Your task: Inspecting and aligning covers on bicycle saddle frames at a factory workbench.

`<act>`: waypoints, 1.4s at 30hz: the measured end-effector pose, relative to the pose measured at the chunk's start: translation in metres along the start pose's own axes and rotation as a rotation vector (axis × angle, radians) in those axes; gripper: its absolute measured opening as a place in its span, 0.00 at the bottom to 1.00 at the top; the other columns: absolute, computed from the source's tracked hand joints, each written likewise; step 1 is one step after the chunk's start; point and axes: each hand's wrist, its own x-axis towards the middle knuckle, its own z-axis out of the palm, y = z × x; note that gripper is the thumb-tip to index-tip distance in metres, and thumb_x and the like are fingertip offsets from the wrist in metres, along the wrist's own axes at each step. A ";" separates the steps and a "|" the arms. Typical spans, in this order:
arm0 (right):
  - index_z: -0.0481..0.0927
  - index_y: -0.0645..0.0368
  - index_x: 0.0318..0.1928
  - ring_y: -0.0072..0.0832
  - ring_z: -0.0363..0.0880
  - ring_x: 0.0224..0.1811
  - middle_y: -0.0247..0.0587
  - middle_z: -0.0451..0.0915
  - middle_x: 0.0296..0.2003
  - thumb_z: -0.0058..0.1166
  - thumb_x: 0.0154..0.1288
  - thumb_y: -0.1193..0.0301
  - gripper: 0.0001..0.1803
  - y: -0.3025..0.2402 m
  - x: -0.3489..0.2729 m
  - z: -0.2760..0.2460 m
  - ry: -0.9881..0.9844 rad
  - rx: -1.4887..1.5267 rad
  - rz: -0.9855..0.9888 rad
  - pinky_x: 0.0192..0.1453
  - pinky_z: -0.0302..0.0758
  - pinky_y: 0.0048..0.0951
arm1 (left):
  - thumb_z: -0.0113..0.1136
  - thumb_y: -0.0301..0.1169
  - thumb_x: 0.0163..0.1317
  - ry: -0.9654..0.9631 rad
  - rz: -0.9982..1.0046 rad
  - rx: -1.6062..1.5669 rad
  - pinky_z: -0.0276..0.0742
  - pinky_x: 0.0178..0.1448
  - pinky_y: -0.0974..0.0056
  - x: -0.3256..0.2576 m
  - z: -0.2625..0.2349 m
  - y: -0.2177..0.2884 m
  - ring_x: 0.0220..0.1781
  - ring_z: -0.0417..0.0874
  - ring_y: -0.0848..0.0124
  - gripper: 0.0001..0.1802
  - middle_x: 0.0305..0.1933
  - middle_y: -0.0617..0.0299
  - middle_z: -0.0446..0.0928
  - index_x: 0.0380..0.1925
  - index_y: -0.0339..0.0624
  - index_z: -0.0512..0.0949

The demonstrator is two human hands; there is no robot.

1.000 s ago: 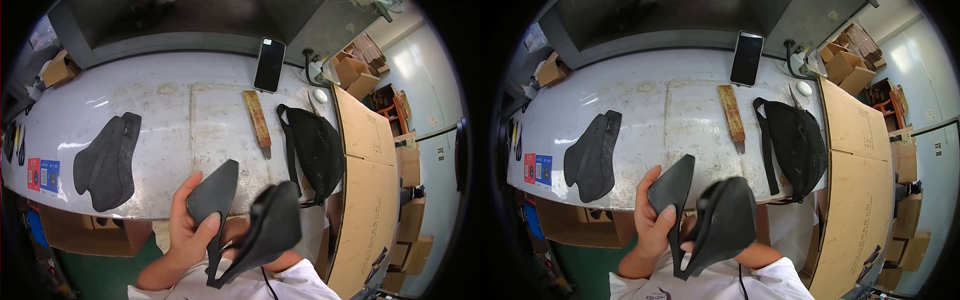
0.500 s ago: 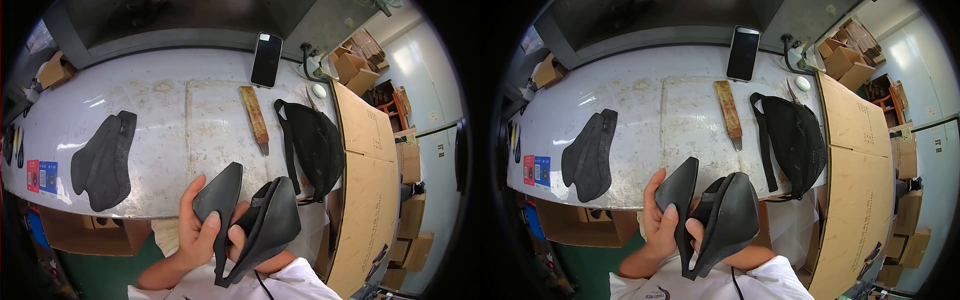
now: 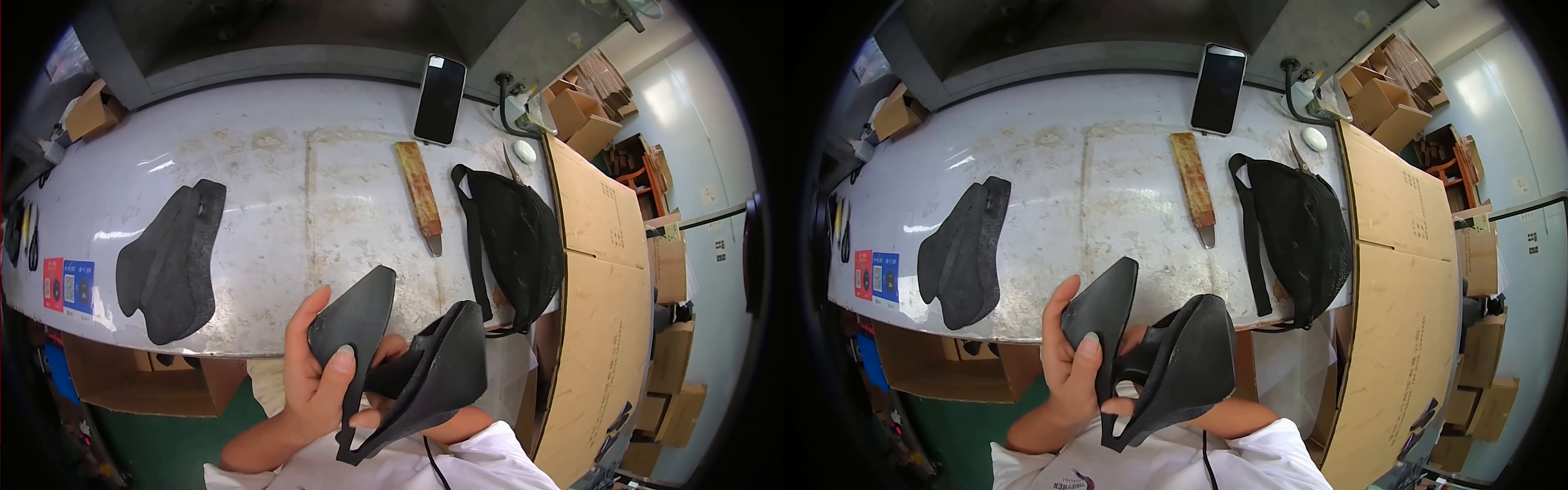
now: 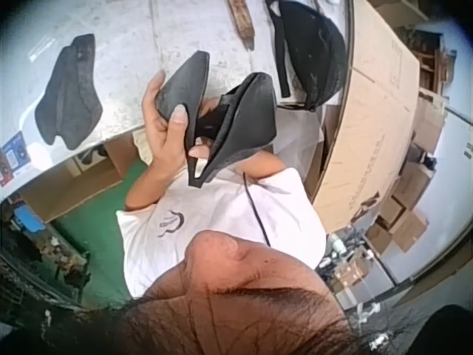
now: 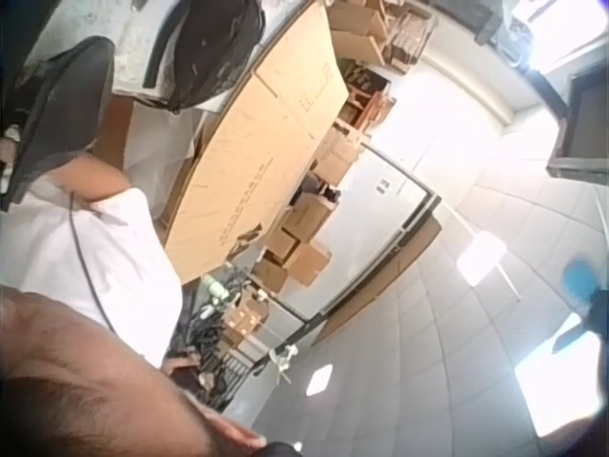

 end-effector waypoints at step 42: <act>0.81 0.51 0.26 0.48 0.70 0.62 0.44 0.76 0.54 0.71 0.53 0.61 0.12 0.008 0.005 -0.032 -0.019 -0.922 -0.960 0.72 0.59 0.54 | 0.71 0.41 0.48 -0.549 0.500 1.115 0.73 0.30 0.65 0.017 -0.019 0.063 0.31 0.74 0.65 0.23 0.38 0.61 0.76 0.44 0.41 0.83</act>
